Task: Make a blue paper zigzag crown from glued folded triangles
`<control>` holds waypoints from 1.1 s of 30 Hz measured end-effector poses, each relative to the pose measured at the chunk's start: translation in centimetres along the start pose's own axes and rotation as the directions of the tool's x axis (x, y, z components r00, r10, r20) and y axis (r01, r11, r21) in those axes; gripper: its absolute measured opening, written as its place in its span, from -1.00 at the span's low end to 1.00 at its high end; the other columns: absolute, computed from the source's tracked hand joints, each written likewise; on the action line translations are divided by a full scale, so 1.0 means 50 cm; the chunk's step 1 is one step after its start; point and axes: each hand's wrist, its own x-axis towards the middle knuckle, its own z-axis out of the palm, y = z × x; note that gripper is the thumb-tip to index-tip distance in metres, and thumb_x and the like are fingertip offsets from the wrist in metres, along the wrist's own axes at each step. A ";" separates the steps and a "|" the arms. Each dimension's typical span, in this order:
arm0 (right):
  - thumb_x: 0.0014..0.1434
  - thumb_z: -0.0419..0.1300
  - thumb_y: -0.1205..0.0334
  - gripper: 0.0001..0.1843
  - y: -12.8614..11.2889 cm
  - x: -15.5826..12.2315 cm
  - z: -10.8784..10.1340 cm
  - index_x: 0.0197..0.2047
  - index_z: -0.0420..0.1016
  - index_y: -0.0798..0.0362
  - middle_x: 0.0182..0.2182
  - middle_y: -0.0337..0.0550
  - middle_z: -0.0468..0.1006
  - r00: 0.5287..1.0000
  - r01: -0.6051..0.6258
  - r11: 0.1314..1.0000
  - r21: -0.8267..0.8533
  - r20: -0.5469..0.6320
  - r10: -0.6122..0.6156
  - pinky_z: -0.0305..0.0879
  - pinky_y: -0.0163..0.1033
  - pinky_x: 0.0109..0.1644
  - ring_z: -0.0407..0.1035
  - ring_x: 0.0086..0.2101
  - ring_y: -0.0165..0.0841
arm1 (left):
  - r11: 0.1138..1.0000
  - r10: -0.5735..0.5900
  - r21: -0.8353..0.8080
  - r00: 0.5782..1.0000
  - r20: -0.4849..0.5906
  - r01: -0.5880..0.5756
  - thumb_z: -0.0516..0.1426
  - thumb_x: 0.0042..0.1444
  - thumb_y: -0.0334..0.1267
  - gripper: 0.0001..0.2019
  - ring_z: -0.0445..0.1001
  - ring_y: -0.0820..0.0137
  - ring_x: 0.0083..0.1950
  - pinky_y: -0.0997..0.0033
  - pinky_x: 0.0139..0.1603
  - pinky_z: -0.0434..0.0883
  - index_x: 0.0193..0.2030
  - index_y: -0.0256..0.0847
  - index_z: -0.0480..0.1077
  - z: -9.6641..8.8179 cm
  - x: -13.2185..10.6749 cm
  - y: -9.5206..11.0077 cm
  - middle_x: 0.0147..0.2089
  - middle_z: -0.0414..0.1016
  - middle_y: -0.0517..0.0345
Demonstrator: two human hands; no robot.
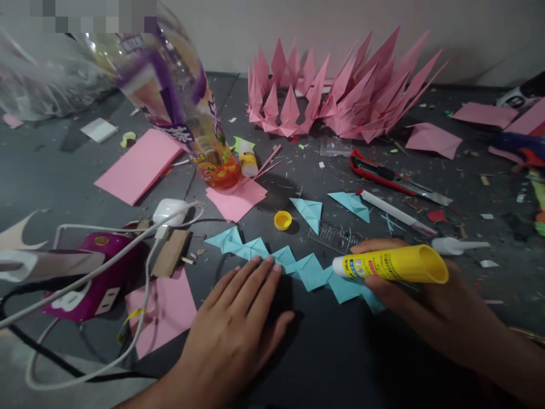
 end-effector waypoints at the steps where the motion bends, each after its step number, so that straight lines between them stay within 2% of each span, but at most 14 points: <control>1: 0.18 0.06 0.04 -0.73 0.000 0.000 0.001 -0.16 0.44 -0.01 -0.28 -0.13 0.61 1.000 0.005 1.000 0.002 -0.003 -0.005 0.48 -0.26 -0.28 0.52 -0.37 -0.29 | 1.000 0.000 0.010 1.000 0.027 -0.001 -0.02 0.25 -0.13 -0.60 0.44 0.18 0.05 0.18 -0.03 0.43 0.05 -0.43 0.32 0.003 -0.001 -0.002 0.05 0.46 -0.12; 6: 0.18 0.06 0.07 -0.76 0.000 0.009 0.005 -0.19 0.45 -0.02 -0.28 -0.10 0.60 0.998 0.024 1.000 -0.005 -0.051 -0.024 0.48 -0.20 -0.24 0.52 -0.32 -0.25 | 1.000 0.023 0.006 0.990 0.141 -0.024 -0.05 0.23 0.01 -0.51 0.41 0.12 0.07 0.09 -0.01 0.42 0.12 -0.33 0.29 0.004 0.003 -0.008 0.07 0.43 -0.13; 9: 0.17 0.07 0.08 -0.76 -0.004 0.023 0.007 -0.19 0.47 -0.01 -0.31 -0.11 0.60 0.999 -0.022 0.999 0.044 -0.032 0.024 0.45 -0.23 -0.30 0.50 -0.34 -0.25 | 1.000 0.025 0.013 0.988 0.149 -0.027 -0.02 0.19 0.07 -0.51 0.41 0.06 0.04 0.02 -0.04 0.42 0.08 -0.25 0.35 -0.003 0.013 -0.004 0.04 0.44 -0.15; 11: 0.17 0.08 0.09 -0.77 -0.009 0.034 0.010 -0.22 0.48 0.01 -0.36 -0.15 0.59 0.997 -0.076 0.994 0.080 0.015 0.075 0.42 -0.27 -0.35 0.49 -0.37 -0.28 | 1.000 0.006 -0.009 0.991 0.137 -0.005 -0.03 0.21 0.04 -0.56 0.42 0.07 0.01 -0.01 -0.03 0.40 0.01 -0.24 0.39 -0.007 0.021 -0.002 0.00 0.45 -0.14; 13: 0.15 0.09 0.09 -0.77 -0.016 0.044 0.015 -0.26 0.48 0.02 -0.38 -0.17 0.59 0.992 -0.114 0.989 0.096 0.062 0.108 0.38 -0.30 -0.37 0.48 -0.35 -0.29 | 0.997 -0.018 -0.075 0.991 0.132 0.028 -0.04 0.24 -0.05 -0.64 0.44 0.14 -0.05 0.04 -0.05 0.41 -0.06 -0.24 0.42 -0.006 0.031 -0.002 -0.07 0.47 -0.09; 18: 0.15 0.08 0.06 -0.73 -0.020 0.056 0.027 -0.29 0.48 0.06 -0.43 -0.17 0.56 0.981 -0.133 0.985 0.113 0.153 0.115 0.34 -0.30 -0.33 0.45 -0.28 -0.26 | 0.966 -0.050 -0.247 0.992 0.118 0.078 -0.03 0.24 -0.30 -0.78 0.45 0.33 -0.26 0.33 -0.23 0.46 -0.30 -0.27 0.41 0.014 0.058 -0.012 -0.28 0.47 0.06; 21: 0.17 0.06 0.06 -0.72 -0.017 0.058 0.032 -0.29 0.48 0.06 -0.42 -0.16 0.55 0.975 -0.131 0.983 0.131 0.195 0.104 0.32 -0.29 -0.33 0.44 -0.28 -0.28 | 0.961 -0.076 -0.256 0.988 0.137 0.109 0.03 0.20 -0.35 -0.86 0.47 0.34 -0.28 0.36 -0.27 0.46 -0.20 -0.28 0.40 0.026 0.067 -0.020 -0.27 0.48 0.09; 24: 0.17 0.05 0.05 -0.71 -0.015 0.061 0.036 -0.30 0.48 0.06 -0.41 -0.14 0.55 0.975 -0.133 0.982 0.134 0.194 0.106 0.32 -0.28 -0.32 0.42 -0.30 -0.29 | 0.959 -0.065 -0.266 0.988 0.141 0.101 0.07 0.16 -0.39 -0.79 0.48 0.36 -0.28 0.39 -0.31 0.46 -0.07 -0.20 0.41 0.033 0.069 -0.024 -0.21 0.47 0.10; 30: 0.16 0.07 0.07 -0.73 -0.021 0.068 0.042 -0.27 0.48 0.06 -0.43 -0.16 0.53 0.984 -0.131 0.981 0.145 0.142 0.110 0.30 -0.26 -0.31 0.41 -0.35 -0.31 | 0.919 -0.092 -0.375 0.991 0.100 0.123 0.11 0.11 -0.44 -0.86 0.47 0.41 -0.29 0.44 -0.30 0.44 -0.23 -0.21 0.46 0.039 0.062 -0.029 -0.28 0.46 0.14; 33: 0.15 0.07 0.05 -0.71 -0.026 0.074 0.047 -0.27 0.48 0.07 -0.46 -0.19 0.51 0.979 -0.118 0.981 0.157 0.184 0.088 0.26 -0.28 -0.36 0.38 -0.42 -0.35 | 0.882 -0.104 -0.457 0.993 0.054 0.117 0.09 0.13 -0.44 -0.88 0.48 0.45 -0.30 0.49 -0.30 0.42 -0.27 -0.21 0.45 0.040 0.059 -0.032 -0.30 0.49 0.16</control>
